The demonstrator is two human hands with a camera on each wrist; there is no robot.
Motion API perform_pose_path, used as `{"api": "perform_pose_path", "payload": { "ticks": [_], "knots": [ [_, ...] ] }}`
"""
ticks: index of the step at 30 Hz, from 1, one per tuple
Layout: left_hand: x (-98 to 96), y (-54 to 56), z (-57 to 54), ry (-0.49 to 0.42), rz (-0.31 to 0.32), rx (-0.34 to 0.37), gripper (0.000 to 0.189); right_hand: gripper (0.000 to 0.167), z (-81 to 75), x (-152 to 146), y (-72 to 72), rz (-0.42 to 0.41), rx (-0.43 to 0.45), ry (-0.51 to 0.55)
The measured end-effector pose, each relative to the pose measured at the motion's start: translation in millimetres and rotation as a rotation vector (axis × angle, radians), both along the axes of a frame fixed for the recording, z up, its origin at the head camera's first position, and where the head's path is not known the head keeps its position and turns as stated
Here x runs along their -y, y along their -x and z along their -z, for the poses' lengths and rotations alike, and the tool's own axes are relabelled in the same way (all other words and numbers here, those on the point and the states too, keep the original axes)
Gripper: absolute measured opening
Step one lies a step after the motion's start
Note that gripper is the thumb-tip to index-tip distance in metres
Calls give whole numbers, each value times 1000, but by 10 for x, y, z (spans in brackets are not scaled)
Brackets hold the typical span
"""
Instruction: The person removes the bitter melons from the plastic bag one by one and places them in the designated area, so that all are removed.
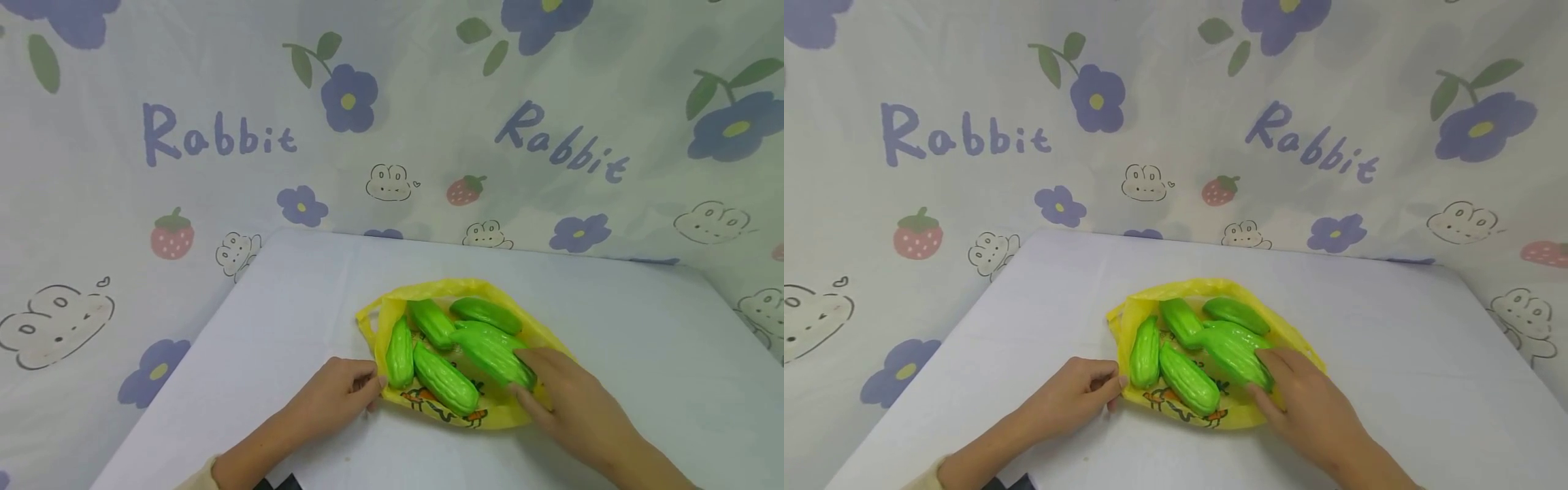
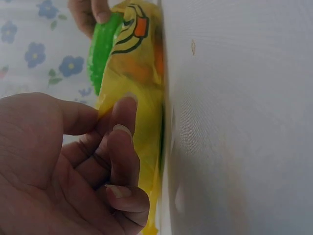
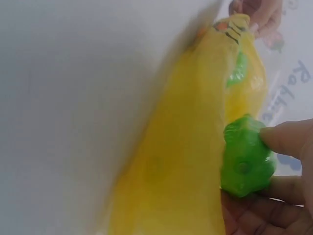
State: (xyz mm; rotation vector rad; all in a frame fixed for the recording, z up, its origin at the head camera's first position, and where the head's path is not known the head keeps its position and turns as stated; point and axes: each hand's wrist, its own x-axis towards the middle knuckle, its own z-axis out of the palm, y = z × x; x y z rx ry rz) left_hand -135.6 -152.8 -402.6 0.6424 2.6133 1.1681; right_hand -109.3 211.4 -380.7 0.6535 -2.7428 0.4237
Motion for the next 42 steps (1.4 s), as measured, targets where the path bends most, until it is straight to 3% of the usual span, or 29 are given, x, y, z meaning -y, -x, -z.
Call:
{"api": "perform_pose_path", "payload": {
  "ticks": [8, 13, 23, 31, 42],
  "knots": [
    [9, -15, -28, 0, 8, -3, 33, 54, -159, -234, -97, 110, -59, 56],
    [11, -19, -31, 1, 11, -9, 32, 55, -253, -424, -132, 203, -37, 74],
    [10, -36, -25, -20, 16, -22, 33, 52, -249, -814, -162, 300, -113, 148],
    [13, -41, -24, -33, 17, -27, 32, 56, -178, -963, -136, 452, 20, 83],
    [20, -47, -32, -36, 23, -35, 31, 78, 109, -1193, 15, 498, 410, 19]
  ]
}}
